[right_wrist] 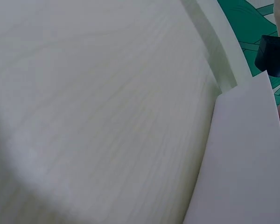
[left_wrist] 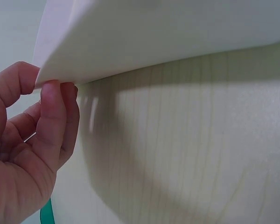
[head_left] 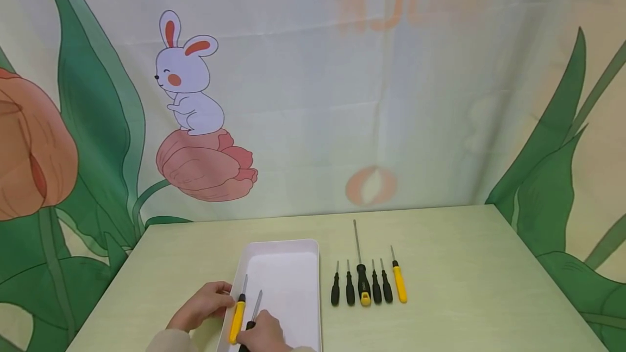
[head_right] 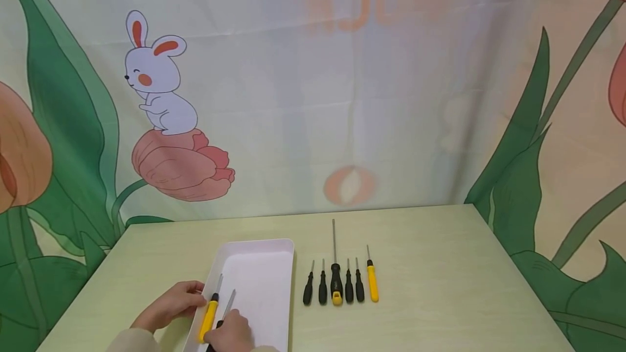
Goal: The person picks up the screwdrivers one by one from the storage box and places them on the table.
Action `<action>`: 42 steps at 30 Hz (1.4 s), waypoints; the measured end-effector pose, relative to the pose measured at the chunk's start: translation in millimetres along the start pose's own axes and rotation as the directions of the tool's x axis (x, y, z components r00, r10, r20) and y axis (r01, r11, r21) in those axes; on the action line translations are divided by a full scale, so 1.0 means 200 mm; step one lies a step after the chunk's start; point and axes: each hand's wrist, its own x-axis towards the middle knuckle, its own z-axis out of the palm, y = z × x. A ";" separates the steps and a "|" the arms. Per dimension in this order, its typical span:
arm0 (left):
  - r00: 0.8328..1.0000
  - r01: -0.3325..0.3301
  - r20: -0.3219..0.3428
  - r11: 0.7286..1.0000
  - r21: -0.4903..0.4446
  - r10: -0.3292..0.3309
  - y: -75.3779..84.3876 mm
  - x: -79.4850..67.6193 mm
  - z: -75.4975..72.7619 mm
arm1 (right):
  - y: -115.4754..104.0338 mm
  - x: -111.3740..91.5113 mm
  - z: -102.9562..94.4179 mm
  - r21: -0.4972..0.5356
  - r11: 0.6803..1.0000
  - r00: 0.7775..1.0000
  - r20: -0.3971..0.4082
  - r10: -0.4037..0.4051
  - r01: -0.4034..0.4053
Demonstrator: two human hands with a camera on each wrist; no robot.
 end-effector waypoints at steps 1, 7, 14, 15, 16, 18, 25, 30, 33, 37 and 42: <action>1.000 0.001 0.000 1.000 0.001 -0.001 0.00 0.00 0.00 | 0.00 0.00 0.00 0.001 1.000 1.000 -0.001 0.001 -0.001; 1.000 -0.002 -0.003 1.000 0.002 0.002 -0.01 0.01 0.00 | 0.00 -0.01 -0.01 0.030 0.999 1.000 0.011 0.016 -0.016; 1.000 -0.008 -0.003 1.000 0.006 0.008 -0.01 0.01 0.00 | 0.00 -0.03 -0.04 0.074 0.996 0.998 0.049 0.037 -0.041; 1.000 -0.009 -0.004 1.000 0.006 0.009 -0.01 0.01 0.00 | 0.00 -0.03 -0.04 0.078 0.996 0.997 0.055 0.046 -0.050; 1.000 -0.012 -0.005 1.000 0.008 0.012 -0.01 0.01 0.00 | 0.00 -0.03 -0.04 0.081 0.995 0.997 0.056 0.049 -0.054; 1.000 -0.015 -0.007 1.000 0.010 0.015 -0.01 0.01 0.00 | 0.00 -0.03 -0.05 0.090 0.994 0.997 0.060 0.053 -0.059; 1.000 -0.008 -0.007 1.000 0.012 0.008 -0.01 0.01 0.00 | 0.01 -0.05 -0.06 0.125 0.992 0.998 0.054 0.019 -0.026; 1.000 -0.006 -0.003 1.000 0.010 0.006 0.00 0.00 0.00 | 0.02 -0.06 -0.08 0.120 0.993 0.998 0.056 0.006 -0.013; 1.000 -0.010 -0.003 1.000 0.012 0.010 0.00 0.00 0.00 | 0.02 -0.07 -0.10 0.117 0.993 0.999 0.052 -0.016 0.010; 1.000 -0.010 -0.003 1.000 0.003 0.010 -0.01 0.01 0.00 | 0.03 -0.08 -0.12 0.109 0.994 0.998 0.049 -0.033 0.028; 1.000 -0.007 -0.001 1.000 0.005 0.007 -0.01 0.02 0.00 | 0.02 -0.08 -0.15 0.107 0.994 0.998 0.053 -0.030 0.024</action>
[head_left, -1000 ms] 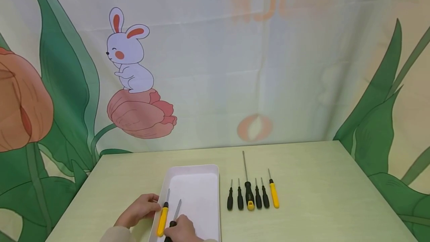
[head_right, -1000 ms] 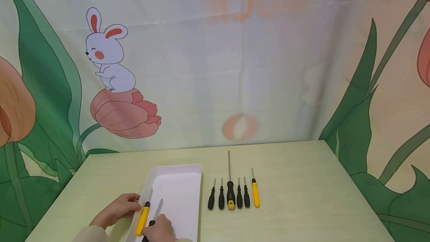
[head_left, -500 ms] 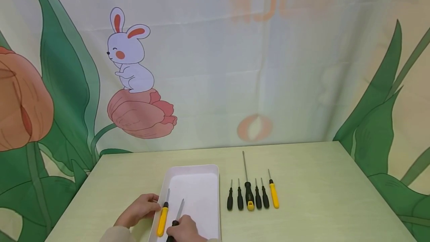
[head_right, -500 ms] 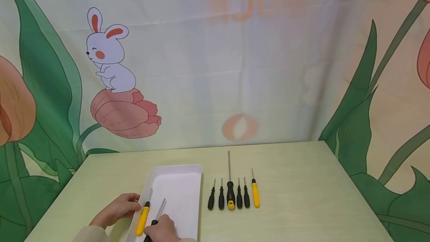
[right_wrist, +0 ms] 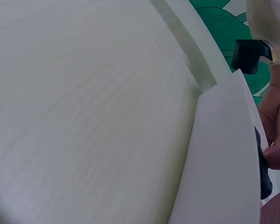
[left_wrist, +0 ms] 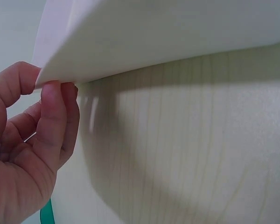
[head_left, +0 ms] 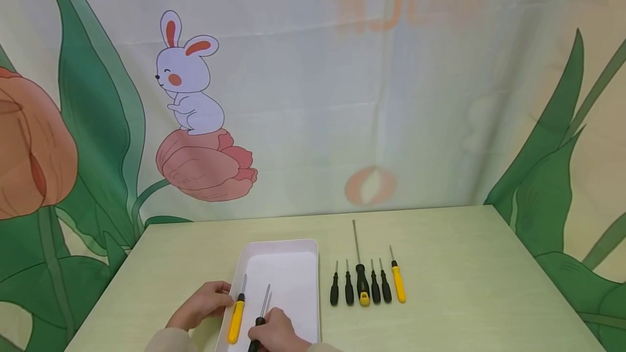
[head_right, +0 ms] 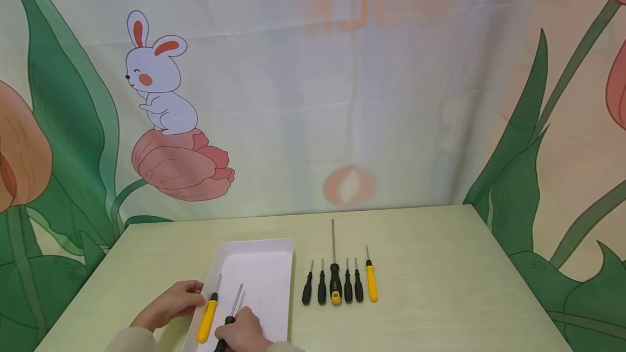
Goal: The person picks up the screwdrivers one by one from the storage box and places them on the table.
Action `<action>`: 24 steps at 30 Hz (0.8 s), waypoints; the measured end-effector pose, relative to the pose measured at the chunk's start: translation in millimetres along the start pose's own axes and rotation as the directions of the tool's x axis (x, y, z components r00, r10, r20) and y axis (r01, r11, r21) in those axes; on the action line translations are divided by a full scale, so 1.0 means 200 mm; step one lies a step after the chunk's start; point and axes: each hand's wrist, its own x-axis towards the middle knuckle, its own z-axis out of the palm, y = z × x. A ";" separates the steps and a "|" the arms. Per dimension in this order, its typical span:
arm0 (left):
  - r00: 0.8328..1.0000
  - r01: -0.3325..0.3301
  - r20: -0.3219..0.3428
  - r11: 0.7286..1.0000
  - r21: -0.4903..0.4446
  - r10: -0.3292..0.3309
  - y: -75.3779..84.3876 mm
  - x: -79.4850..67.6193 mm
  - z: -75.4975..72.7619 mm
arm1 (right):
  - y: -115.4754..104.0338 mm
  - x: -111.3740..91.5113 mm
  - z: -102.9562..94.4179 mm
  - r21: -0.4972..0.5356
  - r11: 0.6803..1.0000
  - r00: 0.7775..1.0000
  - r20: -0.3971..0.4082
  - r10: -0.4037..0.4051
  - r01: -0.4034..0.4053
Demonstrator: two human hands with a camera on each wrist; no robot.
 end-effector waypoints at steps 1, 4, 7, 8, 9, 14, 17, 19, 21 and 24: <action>1.000 0.001 0.001 1.000 0.001 -0.001 0.00 0.00 0.00 | 0.00 0.00 -0.01 0.003 1.000 1.000 0.001 0.000 0.000; 1.000 0.004 0.001 1.000 0.004 -0.004 0.00 0.00 0.00 | -0.01 0.00 -0.02 0.012 1.000 1.000 0.000 -0.007 0.007; 1.000 0.005 0.002 1.000 0.003 -0.005 0.00 0.00 0.00 | -0.01 -0.01 -0.05 0.027 0.999 1.000 0.001 -0.022 0.022; 1.000 0.004 0.001 1.000 0.002 -0.004 0.00 0.00 0.00 | -0.01 -0.02 -0.05 0.036 0.999 1.000 0.003 -0.024 0.024; 1.000 0.002 0.001 1.000 0.000 -0.002 0.00 0.00 0.00 | -0.02 -0.03 -0.06 0.048 0.999 1.000 0.006 -0.025 0.024; 1.000 -0.017 -0.012 1.000 -0.023 0.017 0.01 -0.02 0.00 | -0.03 -0.06 -0.11 0.124 0.992 0.999 0.043 -0.010 0.005; 0.999 -0.033 -0.028 0.999 -0.041 0.032 0.01 -0.02 0.01 | -0.04 -0.08 -0.14 0.135 0.991 0.998 0.063 -0.005 -0.003; 0.999 -0.039 -0.032 0.998 -0.044 0.038 0.01 -0.02 0.01 | -0.05 -0.08 -0.16 0.126 0.992 0.998 0.068 -0.010 0.002; 0.999 -0.032 -0.033 0.999 -0.042 0.031 0.01 -0.02 0.01 | -0.05 -0.09 -0.18 0.118 0.993 0.997 0.073 -0.020 0.012; 0.999 -0.024 -0.026 0.999 -0.035 0.023 0.00 -0.01 0.01 | -0.05 -0.10 -0.20 0.110 0.993 0.997 0.071 -0.042 0.034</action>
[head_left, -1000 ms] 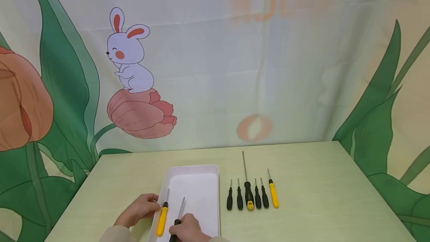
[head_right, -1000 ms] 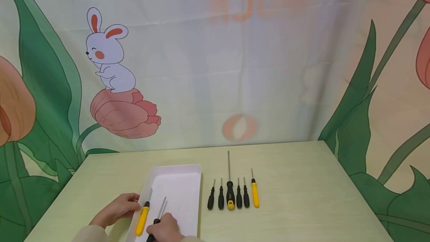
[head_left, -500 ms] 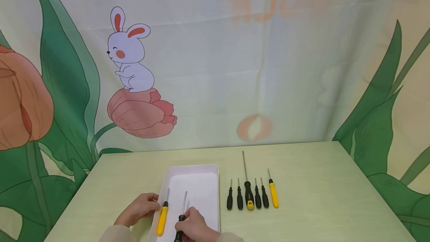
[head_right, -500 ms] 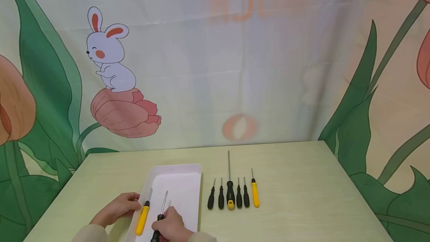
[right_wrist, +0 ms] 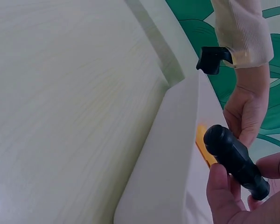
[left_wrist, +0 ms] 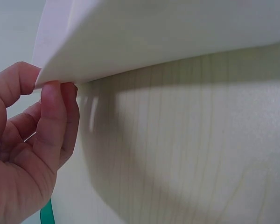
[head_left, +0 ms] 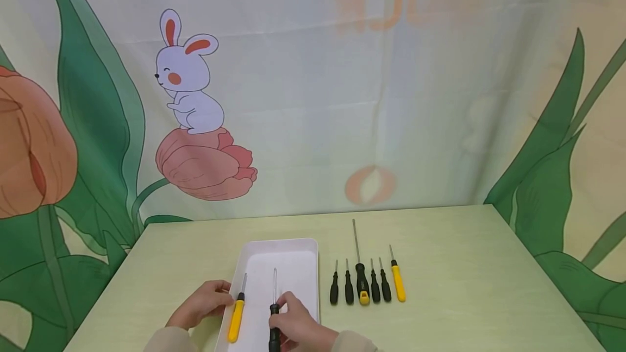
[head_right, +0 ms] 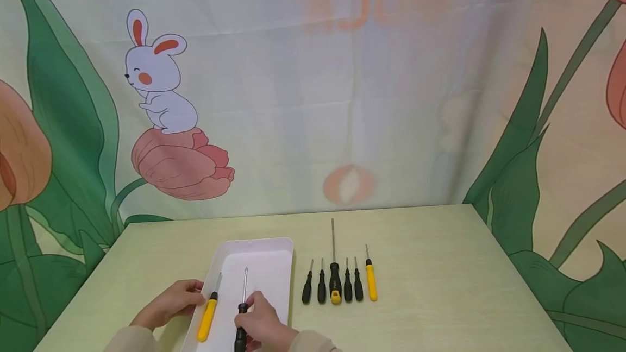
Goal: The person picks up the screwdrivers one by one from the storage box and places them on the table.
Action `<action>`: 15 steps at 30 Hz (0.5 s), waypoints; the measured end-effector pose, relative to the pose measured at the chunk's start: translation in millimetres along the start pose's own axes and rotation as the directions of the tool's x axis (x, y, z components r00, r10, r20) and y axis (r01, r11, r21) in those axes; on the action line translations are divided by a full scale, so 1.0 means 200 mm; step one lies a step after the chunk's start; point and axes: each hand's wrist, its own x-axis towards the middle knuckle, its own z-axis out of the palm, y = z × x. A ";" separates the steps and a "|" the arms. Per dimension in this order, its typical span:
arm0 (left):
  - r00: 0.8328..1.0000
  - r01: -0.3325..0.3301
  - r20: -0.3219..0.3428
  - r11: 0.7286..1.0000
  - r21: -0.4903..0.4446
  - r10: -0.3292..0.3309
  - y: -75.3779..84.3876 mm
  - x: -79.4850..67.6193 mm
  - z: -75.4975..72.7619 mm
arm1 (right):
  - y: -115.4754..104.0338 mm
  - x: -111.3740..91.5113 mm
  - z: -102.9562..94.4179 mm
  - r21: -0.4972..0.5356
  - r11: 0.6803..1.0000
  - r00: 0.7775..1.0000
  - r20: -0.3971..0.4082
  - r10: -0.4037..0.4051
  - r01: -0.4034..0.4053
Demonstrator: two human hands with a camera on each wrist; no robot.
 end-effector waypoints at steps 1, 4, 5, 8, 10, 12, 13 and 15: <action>1.000 0.005 0.002 1.000 0.003 -0.005 0.00 0.00 0.00 | 0.00 0.00 -0.01 -0.001 1.000 1.000 -0.001 -0.006 0.006; 1.000 0.011 0.010 1.000 0.012 -0.011 0.00 0.00 0.00 | 0.00 -0.01 -0.03 -0.006 1.000 1.000 -0.007 -0.018 0.018; 1.000 0.012 0.013 1.000 0.017 -0.012 0.00 0.00 0.00 | 0.00 -0.01 -0.04 -0.010 1.000 1.000 -0.009 -0.020 0.020; 1.000 0.015 0.014 1.000 0.025 -0.016 0.00 0.00 0.00 | -0.01 -0.02 -0.07 -0.013 1.000 1.000 -0.005 -0.015 0.015; 1.000 0.015 0.013 0.999 0.032 -0.016 0.00 0.00 0.00 | -0.01 -0.01 -0.08 -0.014 1.000 1.000 -0.006 -0.016 0.016; 1.000 0.014 0.013 0.999 0.037 -0.014 0.00 0.00 0.00 | -0.01 -0.01 -0.10 -0.008 1.000 1.000 -0.008 -0.016 0.016; 1.000 0.016 0.011 0.999 0.039 -0.016 0.00 0.00 0.00 | -0.01 -0.02 -0.10 -0.003 1.000 1.000 -0.011 -0.018 0.018; 1.000 0.016 0.009 0.999 0.039 -0.016 0.00 0.01 0.00 | -0.01 -0.02 -0.11 0.009 1.000 1.000 -0.017 -0.026 0.026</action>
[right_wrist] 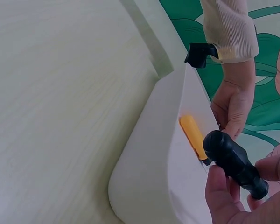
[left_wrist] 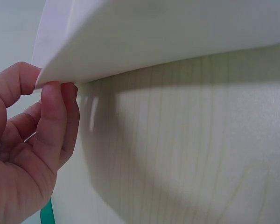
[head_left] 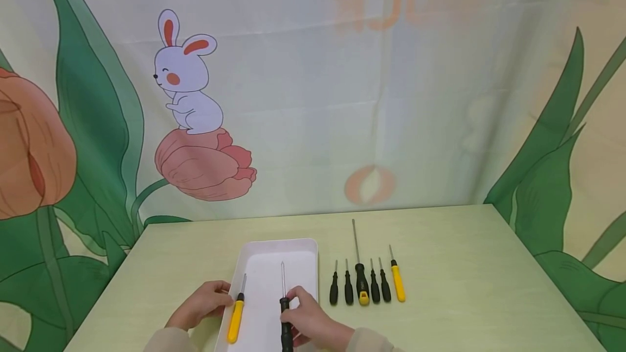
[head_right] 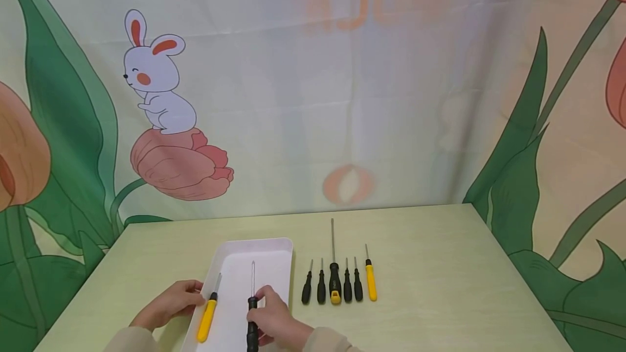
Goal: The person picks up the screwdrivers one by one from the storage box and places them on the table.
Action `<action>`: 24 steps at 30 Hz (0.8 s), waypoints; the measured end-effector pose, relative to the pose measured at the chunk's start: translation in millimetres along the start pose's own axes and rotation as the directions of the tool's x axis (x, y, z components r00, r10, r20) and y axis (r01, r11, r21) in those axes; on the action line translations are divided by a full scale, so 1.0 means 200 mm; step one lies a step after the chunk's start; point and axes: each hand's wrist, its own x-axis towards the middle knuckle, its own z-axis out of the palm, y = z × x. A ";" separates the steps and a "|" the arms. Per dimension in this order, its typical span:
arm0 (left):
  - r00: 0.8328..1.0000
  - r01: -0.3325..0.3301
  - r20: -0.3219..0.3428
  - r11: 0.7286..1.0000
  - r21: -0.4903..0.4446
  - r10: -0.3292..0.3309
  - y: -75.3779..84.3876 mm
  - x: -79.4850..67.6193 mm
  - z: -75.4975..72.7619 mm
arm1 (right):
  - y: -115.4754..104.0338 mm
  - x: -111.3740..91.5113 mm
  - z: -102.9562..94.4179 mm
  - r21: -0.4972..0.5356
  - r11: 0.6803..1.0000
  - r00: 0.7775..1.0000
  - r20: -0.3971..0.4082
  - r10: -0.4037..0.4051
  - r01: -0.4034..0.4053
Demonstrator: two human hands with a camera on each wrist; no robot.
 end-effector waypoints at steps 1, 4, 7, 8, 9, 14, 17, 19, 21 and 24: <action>1.000 -0.002 0.001 1.000 -0.001 0.002 0.00 0.00 0.00 | 0.00 0.00 -0.01 0.006 1.000 1.000 -0.003 -0.004 0.004; 1.000 0.000 -0.003 1.000 -0.005 0.000 0.00 0.00 0.00 | -0.01 -0.01 -0.03 0.017 1.000 1.000 -0.006 -0.018 0.019; 1.000 0.000 -0.002 1.000 -0.005 0.000 0.00 0.00 0.00 | -0.01 -0.01 -0.06 0.023 0.999 1.000 -0.002 -0.030 0.030; 1.000 0.002 -0.003 1.000 -0.004 -0.002 0.00 0.00 0.00 | -0.01 -0.01 -0.07 0.023 0.999 0.999 0.000 -0.032 0.032; 1.000 0.002 -0.002 1.000 -0.005 -0.002 0.00 0.00 0.00 | -0.01 -0.01 -0.08 0.022 0.999 0.999 0.001 -0.033 0.033; 1.000 0.000 -0.003 1.000 -0.002 0.000 0.00 0.00 0.00 | 0.00 0.00 -0.13 0.028 0.999 0.999 -0.008 -0.031 0.031; 1.000 0.005 -0.007 1.000 0.002 -0.005 0.00 0.00 0.00 | 0.00 0.01 -0.15 0.037 0.999 0.999 -0.018 -0.028 0.029; 1.000 0.010 -0.009 1.000 0.006 -0.010 0.00 0.00 0.00 | 0.01 0.01 -0.17 0.041 0.999 0.999 -0.024 -0.029 0.030; 1.000 0.013 -0.009 1.000 0.009 -0.013 0.00 0.00 0.00 | 0.01 0.01 -0.19 0.045 0.998 0.999 -0.028 -0.033 0.034; 1.000 0.017 -0.009 1.000 0.011 -0.017 0.00 0.00 0.00 | 0.01 0.02 -0.22 0.054 0.997 0.998 -0.030 -0.047 0.048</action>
